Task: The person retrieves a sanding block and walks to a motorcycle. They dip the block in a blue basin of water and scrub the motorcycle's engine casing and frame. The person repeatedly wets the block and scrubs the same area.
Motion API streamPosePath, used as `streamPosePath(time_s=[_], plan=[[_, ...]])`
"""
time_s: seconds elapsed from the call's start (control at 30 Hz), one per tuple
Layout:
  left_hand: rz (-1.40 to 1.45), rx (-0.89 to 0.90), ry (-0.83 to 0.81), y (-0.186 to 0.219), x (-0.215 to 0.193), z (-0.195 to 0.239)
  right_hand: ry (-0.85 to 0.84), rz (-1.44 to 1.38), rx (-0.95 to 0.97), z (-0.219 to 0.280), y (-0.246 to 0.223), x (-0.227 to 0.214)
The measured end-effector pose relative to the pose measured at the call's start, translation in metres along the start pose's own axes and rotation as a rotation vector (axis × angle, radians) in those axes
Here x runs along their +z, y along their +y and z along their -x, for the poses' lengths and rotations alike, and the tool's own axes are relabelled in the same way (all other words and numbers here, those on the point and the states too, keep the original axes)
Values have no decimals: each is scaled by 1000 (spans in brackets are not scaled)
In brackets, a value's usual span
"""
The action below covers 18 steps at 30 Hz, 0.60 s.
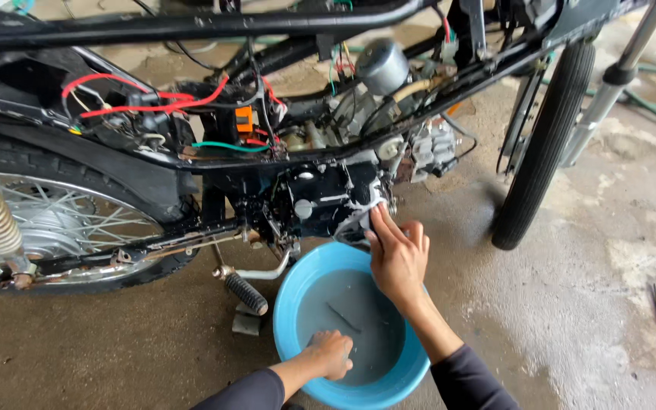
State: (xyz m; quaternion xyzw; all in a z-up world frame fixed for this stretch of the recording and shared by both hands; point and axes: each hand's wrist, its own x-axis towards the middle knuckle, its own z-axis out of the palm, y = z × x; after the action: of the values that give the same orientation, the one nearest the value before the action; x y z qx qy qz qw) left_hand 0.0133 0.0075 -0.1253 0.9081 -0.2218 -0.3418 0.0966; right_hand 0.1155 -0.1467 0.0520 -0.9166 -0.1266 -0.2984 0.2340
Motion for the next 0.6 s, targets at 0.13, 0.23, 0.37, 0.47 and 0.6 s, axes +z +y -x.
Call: streamPosePath(time_s=[0.13,0.23,0.37,0.47,0.6], plan=[[-19,-18,-91,-3,1,3,-169,-59,256,-21,-14,-14],[2,17,-111,-4,0,9,35,38,-59,21,-13,-9],[-83,-18,-80,-4,-1,5,-104,-69,271,4,3,7],[5,92,-73,4,-7,8,1,-2,-50,7,-18,-18],[-63,63,-77,8,12,12,-41,-90,107,6,-14,-11]])
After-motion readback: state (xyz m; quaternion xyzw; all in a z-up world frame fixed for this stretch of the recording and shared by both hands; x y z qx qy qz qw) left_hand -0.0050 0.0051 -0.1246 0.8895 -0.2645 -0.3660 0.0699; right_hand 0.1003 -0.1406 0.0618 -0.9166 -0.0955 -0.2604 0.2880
